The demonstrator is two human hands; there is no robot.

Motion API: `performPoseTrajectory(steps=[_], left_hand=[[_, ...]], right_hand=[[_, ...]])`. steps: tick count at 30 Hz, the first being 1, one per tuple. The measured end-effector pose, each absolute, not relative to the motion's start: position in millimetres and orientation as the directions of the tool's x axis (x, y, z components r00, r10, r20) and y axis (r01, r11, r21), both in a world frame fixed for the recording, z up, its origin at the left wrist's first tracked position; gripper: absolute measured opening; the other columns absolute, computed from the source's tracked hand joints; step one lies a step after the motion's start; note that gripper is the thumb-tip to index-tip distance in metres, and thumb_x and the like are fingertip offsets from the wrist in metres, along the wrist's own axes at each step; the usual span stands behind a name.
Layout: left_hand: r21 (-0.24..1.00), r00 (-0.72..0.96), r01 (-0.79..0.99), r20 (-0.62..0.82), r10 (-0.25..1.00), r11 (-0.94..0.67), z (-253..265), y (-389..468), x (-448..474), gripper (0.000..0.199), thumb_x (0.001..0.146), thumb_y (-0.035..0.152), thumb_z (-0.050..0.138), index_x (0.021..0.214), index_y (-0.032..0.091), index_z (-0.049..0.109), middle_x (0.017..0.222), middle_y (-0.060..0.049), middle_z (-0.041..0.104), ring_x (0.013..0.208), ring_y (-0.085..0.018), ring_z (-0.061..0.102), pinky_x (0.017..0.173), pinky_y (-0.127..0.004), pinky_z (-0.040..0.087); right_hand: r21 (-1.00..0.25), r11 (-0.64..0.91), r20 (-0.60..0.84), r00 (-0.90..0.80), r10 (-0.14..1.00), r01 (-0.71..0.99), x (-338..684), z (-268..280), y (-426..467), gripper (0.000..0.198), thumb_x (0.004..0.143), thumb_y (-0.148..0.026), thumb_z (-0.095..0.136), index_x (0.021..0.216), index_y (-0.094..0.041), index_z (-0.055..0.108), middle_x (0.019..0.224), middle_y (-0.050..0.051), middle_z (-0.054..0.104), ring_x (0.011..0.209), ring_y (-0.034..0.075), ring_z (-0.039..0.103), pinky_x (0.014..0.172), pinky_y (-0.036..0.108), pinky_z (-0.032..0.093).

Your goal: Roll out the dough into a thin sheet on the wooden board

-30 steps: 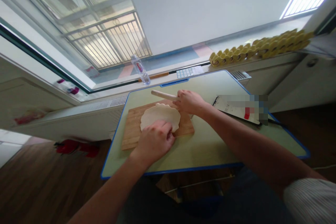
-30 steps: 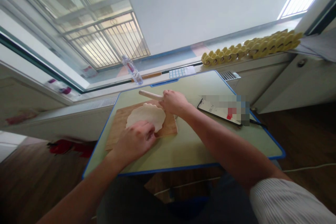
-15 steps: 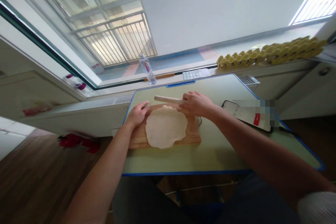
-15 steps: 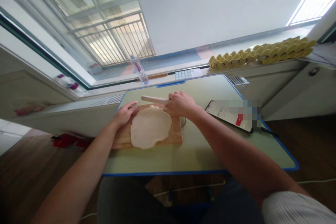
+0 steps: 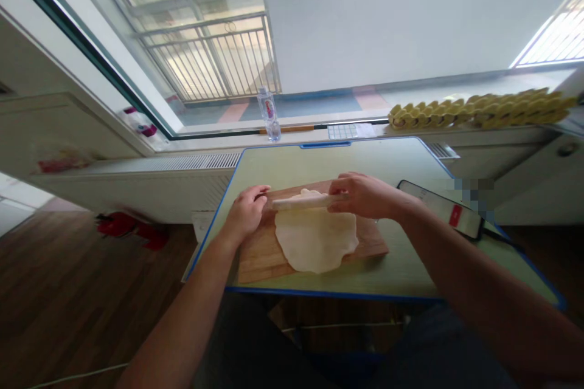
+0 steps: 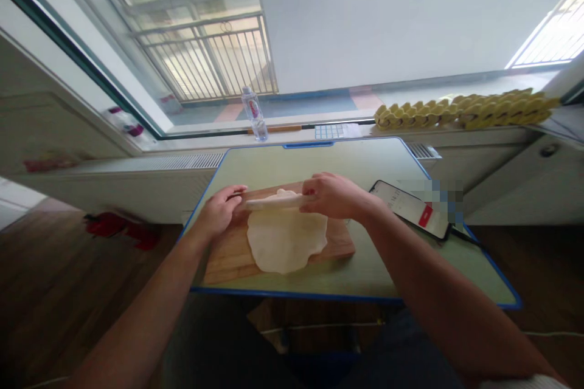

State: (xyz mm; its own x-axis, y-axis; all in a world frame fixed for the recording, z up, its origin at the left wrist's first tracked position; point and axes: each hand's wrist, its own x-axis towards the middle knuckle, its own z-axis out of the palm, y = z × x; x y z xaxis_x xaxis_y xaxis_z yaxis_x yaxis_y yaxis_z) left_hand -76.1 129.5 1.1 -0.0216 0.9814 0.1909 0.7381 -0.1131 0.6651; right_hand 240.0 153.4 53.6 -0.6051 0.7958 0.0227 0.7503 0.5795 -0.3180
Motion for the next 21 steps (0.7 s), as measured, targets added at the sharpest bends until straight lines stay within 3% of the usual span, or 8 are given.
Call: performPoseTrajectory(steps=[4, 8, 13, 18, 21], left_hand=[[0.598, 0.025, 0.773, 0.306, 0.952, -0.213, 5.3, 96.3, -59.2, 0.045, 0.102, 0.041, 0.043, 0.132, 0.019, 0.069, 0.140, -0.009, 0.069, 0.135, -0.024, 0.059, 0.122, -0.043, 0.041], [0.372, 0.135, 0.907, 0.185, 0.973, -0.197, 6.4, 68.5, -38.2, 0.051, 0.109, 0.044, 0.033, 0.153, 0.028, 0.053, 0.162, -0.005, 0.052, 0.154, -0.027, 0.040, 0.130, -0.056, 0.023], [0.159, 0.108, 0.979, 0.111, 0.988, -0.125, 12.1, 73.2, -32.4, 0.058, 0.110, 0.046, 0.026, 0.162, 0.027, 0.041, 0.169, -0.005, 0.041, 0.158, -0.028, 0.033, 0.131, -0.059, 0.020], [0.121, 0.037, 0.992, 0.053, 0.998, -0.044, 18.0, 112.2, -35.2, 0.059, 0.109, 0.043, 0.021, 0.162, 0.027, 0.043, 0.170, -0.002, 0.037, 0.159, -0.028, 0.032, 0.130, -0.062, 0.020], [0.122, 0.024, 0.992, 0.005, 1.000, -0.024, 20.0, 136.0, -37.8, 0.060, 0.107, 0.041, 0.022, 0.162, 0.027, 0.041, 0.172, -0.001, 0.033, 0.160, -0.028, 0.029, 0.129, -0.065, 0.019]], right_hand=[[-0.271, 0.615, 0.109, -0.611, 0.784, 0.741, 233.2, 44.6, 128.2, 0.027, 0.093, -0.045, 0.073, 0.114, -0.028, 0.077, 0.123, 0.007, 0.072, 0.117, 0.028, 0.061, 0.100, 0.040, 0.046], [-0.230, 0.547, 0.195, -0.512, 0.836, 0.805, 226.5, 28.3, 109.8, 0.036, 0.100, -0.050, 0.063, 0.131, -0.031, 0.071, 0.142, 0.007, 0.065, 0.134, 0.029, 0.053, 0.111, 0.045, 0.042], [-0.133, 0.405, 0.197, -0.377, 0.905, 0.904, 213.5, 14.8, 103.8, 0.055, 0.109, -0.059, 0.032, 0.149, -0.030, 0.056, 0.156, 0.008, 0.056, 0.144, 0.032, 0.043, 0.117, 0.056, 0.035], [-0.087, 0.329, 0.169, -0.312, 0.935, 0.940, 197.0, 12.9, 133.0, 0.064, 0.109, -0.062, 0.020, 0.155, -0.030, 0.050, 0.163, 0.008, 0.048, 0.148, 0.036, 0.038, 0.115, 0.059, 0.036], [-0.076, 0.301, 0.169, -0.286, 0.943, 0.950, 189.6, 13.4, 153.7, 0.063, 0.108, -0.063, 0.023, 0.154, -0.030, 0.052, 0.161, 0.009, 0.051, 0.144, 0.037, 0.042, 0.113, 0.061, 0.038]])
